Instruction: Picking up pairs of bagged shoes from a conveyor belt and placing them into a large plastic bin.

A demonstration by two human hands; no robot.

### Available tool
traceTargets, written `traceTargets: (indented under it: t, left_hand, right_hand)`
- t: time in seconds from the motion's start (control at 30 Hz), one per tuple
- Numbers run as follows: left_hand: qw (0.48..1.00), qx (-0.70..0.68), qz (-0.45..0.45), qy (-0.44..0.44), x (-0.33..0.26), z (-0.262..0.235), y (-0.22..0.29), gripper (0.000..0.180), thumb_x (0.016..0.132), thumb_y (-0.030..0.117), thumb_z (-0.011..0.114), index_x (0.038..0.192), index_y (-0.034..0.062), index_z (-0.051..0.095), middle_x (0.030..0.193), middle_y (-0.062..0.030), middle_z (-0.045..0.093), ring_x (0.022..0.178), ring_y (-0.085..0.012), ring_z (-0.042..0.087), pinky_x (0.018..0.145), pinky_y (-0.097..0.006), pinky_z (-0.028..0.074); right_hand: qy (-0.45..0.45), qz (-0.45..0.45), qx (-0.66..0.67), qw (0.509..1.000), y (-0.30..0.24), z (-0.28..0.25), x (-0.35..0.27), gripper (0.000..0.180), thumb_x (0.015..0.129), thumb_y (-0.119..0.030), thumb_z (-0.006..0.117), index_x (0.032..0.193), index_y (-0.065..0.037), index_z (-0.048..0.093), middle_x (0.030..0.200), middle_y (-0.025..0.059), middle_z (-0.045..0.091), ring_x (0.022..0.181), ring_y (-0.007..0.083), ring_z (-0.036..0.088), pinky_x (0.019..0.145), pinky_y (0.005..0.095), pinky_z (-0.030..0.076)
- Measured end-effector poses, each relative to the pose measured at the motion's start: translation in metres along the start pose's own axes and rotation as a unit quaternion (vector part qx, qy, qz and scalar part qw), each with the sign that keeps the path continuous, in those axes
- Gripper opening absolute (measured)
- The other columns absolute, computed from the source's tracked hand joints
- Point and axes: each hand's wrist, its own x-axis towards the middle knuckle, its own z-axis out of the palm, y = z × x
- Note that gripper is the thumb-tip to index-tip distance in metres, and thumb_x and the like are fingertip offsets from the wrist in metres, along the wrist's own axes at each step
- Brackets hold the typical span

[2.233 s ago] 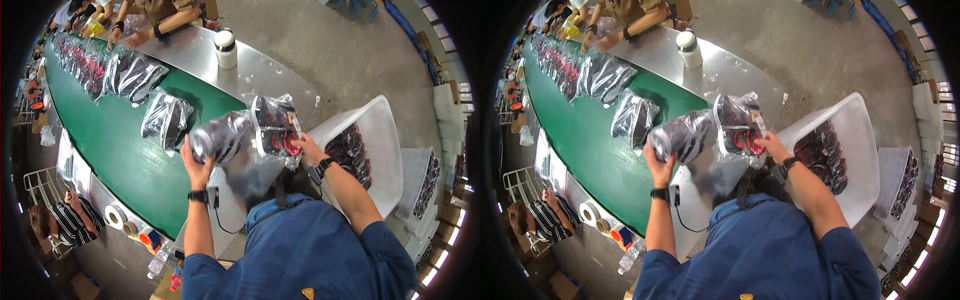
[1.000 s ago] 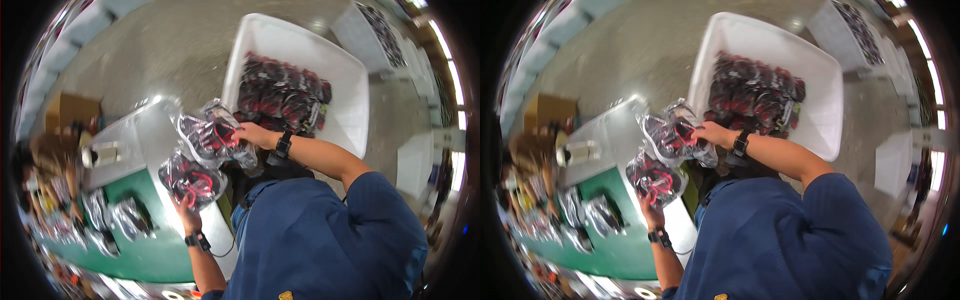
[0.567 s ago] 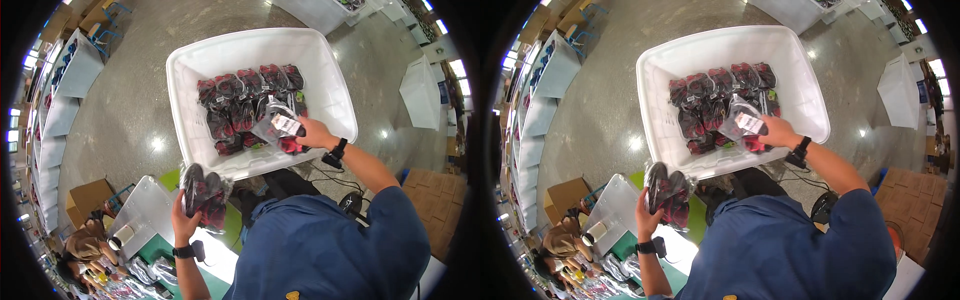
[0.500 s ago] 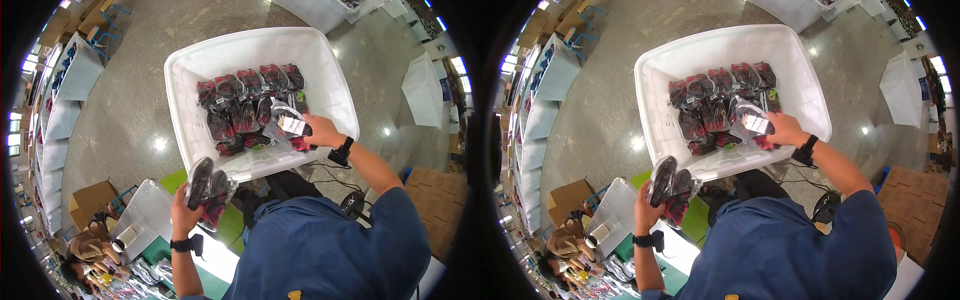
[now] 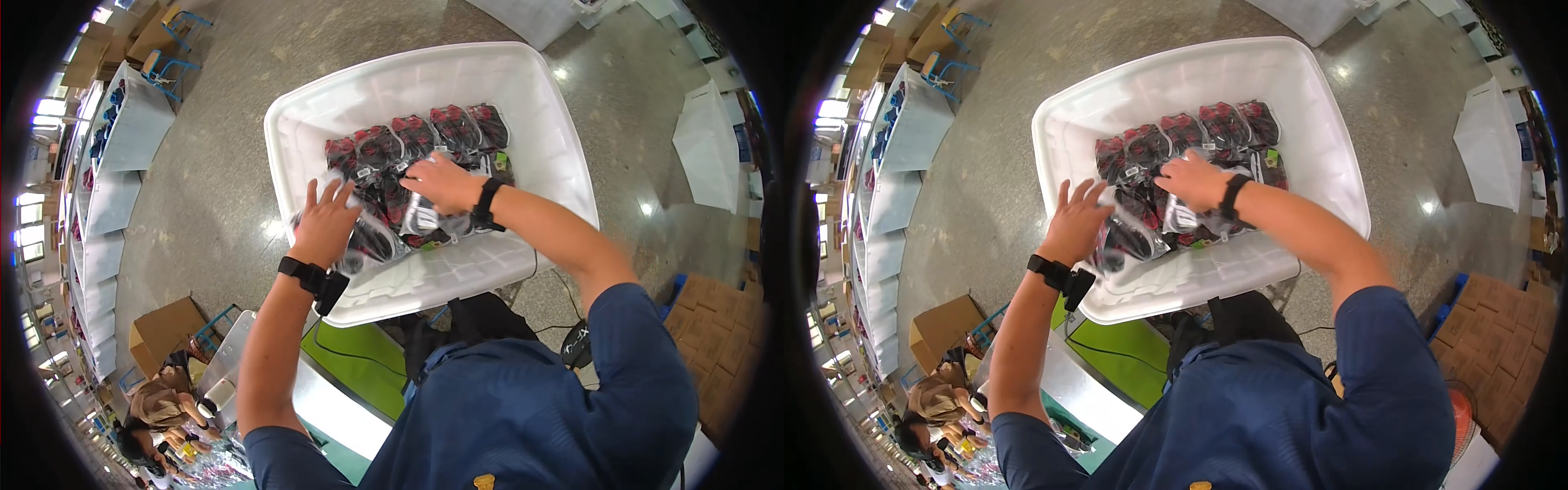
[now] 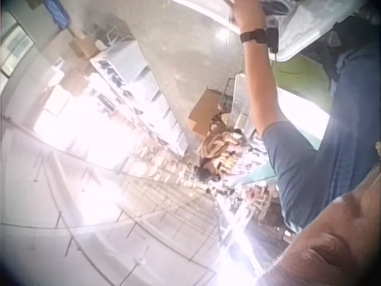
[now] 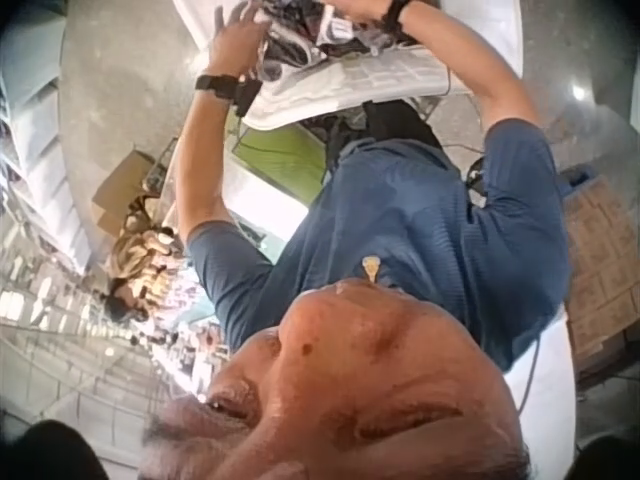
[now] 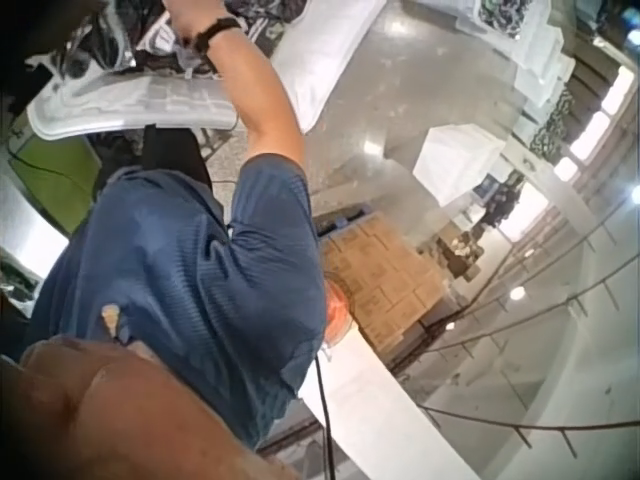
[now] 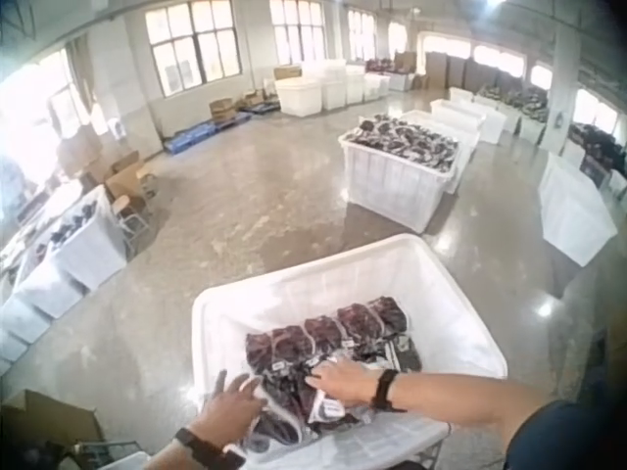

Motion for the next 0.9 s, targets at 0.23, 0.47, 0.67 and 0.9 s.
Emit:
traceTargets:
  t: [0.23, 0.47, 0.67, 0.9]
  left_hand:
    - [0.903, -0.374, -0.202, 0.052, -0.075, 0.017, 0.058, 0.044, 0.088, 0.01, 0.068, 0.132, 0.009, 0.064, 0.129, -0.0161, 0.065, 0.112, -0.038, 0.066, 0.096, -0.044, 0.055]
    - [0.745, -0.482, -0.459, -0.044, -0.278, 0.118, 0.226, 0.042, 0.086, 0.012, 0.072, 0.128, 0.0115, 0.067, 0.113, -0.0125, 0.068, 0.101, -0.0312, 0.067, 0.09, -0.042, 0.055]
    - [0.572, -0.595, -0.564, -0.021, -0.42, 0.173, 0.351, 0.043, 0.089, 0.017, 0.068, 0.129, 0.0039, 0.067, 0.114, -0.0178, 0.075, 0.101, -0.0329, 0.073, 0.09, -0.042, 0.057]
    - [0.509, -0.501, -0.664, -0.222, -0.568, 0.167, 0.405, 0.038, 0.089, 0.04, 0.066, 0.112, 0.0117, 0.076, 0.117, -0.0162, 0.074, 0.108, -0.036, 0.071, 0.095, -0.049, 0.056]
  right_hand:
    - [0.127, 0.118, 0.25, 0.953, -0.015, 0.026, -0.036, 0.054, 0.083, -0.022, 0.075, 0.132, -0.005, 0.062, 0.116, 0.0166, 0.065, 0.103, 0.0364, 0.066, 0.089, 0.0451, 0.054]
    - [0.036, 0.195, 0.376, 0.905, -0.045, 0.095, -0.083, 0.051, 0.082, -0.026, 0.079, 0.123, 0.0, 0.065, 0.095, 0.0122, 0.069, 0.086, 0.0272, 0.068, 0.079, 0.0384, 0.055]
    - [-0.055, 0.093, 0.362, 0.926, -0.124, 0.105, -0.037, 0.052, 0.084, -0.031, 0.079, 0.124, -0.001, 0.066, 0.096, 0.0141, 0.071, 0.089, 0.0283, 0.07, 0.082, 0.0388, 0.056]
    - [-0.159, -0.011, 0.307, 0.938, -0.235, 0.074, 0.064, 0.049, 0.085, -0.021, 0.078, 0.127, 0.0, 0.065, 0.102, 0.014, 0.074, 0.09, 0.0215, 0.072, 0.083, 0.0362, 0.057]
